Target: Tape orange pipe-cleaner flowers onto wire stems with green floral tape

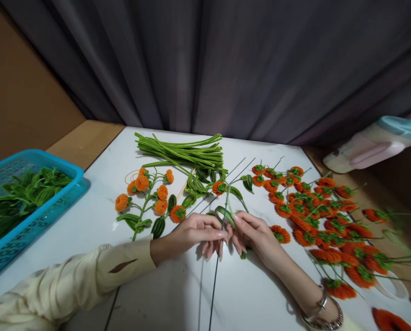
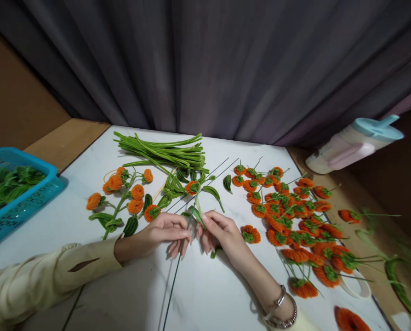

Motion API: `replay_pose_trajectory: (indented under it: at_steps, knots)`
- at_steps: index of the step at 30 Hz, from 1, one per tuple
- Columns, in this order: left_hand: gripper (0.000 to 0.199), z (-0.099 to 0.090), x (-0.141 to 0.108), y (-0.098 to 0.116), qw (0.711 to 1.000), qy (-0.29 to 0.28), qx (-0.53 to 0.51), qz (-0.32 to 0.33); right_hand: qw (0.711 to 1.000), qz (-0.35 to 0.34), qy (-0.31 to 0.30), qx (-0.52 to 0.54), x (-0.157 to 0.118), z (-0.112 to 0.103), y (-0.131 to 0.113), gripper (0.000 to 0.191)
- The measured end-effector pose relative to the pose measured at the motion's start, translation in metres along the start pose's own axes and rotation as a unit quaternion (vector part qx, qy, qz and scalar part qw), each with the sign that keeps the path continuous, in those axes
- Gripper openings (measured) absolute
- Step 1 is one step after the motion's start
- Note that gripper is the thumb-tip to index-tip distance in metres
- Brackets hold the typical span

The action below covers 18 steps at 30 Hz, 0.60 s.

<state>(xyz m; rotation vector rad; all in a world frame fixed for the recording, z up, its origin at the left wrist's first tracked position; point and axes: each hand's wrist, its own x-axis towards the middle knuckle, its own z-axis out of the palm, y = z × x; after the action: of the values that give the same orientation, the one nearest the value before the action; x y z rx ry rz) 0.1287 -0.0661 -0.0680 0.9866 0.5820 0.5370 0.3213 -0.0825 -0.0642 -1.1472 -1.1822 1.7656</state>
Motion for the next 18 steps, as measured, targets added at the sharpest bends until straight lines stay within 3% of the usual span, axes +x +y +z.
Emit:
replay_pose_trajectory:
  at_steps: [18]
  knots:
    - [0.019,0.0013,-0.0007,0.0034,1.000,0.002,0.001,-0.002,1.000,-0.010,-0.009,0.007,0.0002,-0.0003,0.0001,0.034]
